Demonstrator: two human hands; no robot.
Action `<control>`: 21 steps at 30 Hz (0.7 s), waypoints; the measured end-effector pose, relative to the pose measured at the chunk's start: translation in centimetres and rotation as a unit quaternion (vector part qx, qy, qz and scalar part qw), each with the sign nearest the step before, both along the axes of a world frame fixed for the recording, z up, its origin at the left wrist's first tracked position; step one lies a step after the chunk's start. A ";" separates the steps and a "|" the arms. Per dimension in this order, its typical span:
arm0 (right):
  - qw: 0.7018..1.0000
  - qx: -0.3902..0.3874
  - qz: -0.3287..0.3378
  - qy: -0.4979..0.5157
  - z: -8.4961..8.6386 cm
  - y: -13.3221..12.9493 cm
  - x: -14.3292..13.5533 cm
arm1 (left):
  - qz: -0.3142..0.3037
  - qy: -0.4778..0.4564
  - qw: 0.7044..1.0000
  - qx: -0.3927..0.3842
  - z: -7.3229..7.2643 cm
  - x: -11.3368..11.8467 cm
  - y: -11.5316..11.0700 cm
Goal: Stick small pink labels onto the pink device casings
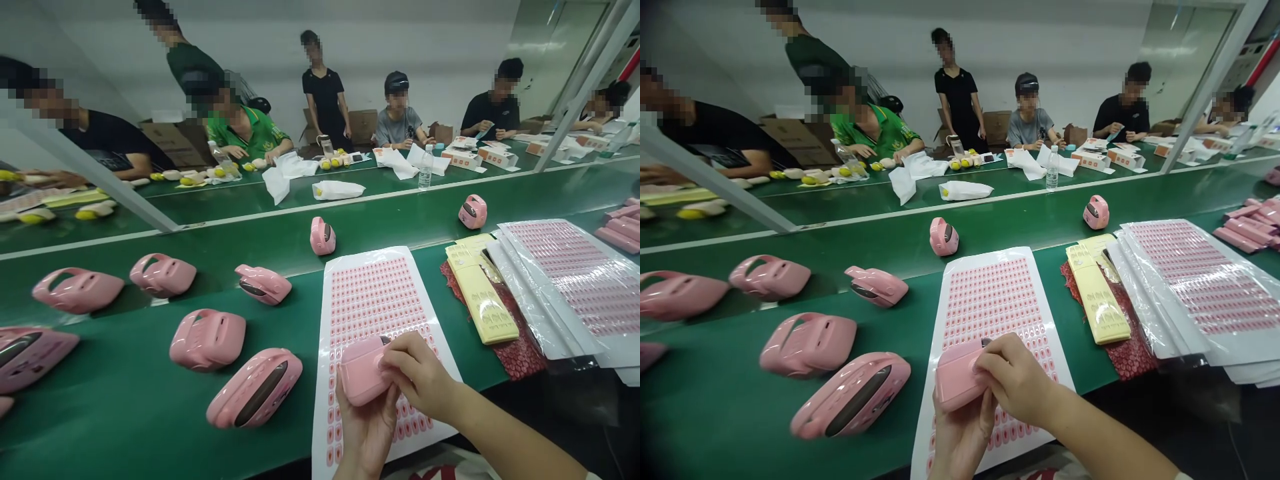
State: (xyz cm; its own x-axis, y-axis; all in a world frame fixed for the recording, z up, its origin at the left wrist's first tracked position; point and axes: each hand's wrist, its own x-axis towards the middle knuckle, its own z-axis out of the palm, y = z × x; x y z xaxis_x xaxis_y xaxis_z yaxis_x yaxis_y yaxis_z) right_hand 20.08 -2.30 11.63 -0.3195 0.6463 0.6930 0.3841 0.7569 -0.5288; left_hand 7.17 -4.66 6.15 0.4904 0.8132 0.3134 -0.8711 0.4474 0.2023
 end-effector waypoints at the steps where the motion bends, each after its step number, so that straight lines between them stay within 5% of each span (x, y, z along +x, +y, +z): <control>1: 1.000 0.001 0.001 0.000 -0.1 -0.1 0.0 | 0.006 0.014 1.000 -0.003 0.1 0.0 0.0; 8: 0.998 0.010 0.038 -0.040 0.3 0.0 1.1 | 0.034 0.165 0.981 -0.100 -0.1 -0.2 -0.5; 15: 0.995 0.003 0.086 -0.060 1.2 0.5 1.9 | 0.030 0.192 0.968 -0.161 0.2 -0.1 -0.6; 19: 0.990 -0.126 0.032 0.047 -0.1 0.7 2.4 | 0.046 0.220 0.964 -0.143 -1.3 -0.3 -0.4; 21: 0.954 -0.262 -0.024 0.144 -0.9 0.9 2.6 | 0.057 0.233 0.964 -0.116 -2.0 -0.7 -0.2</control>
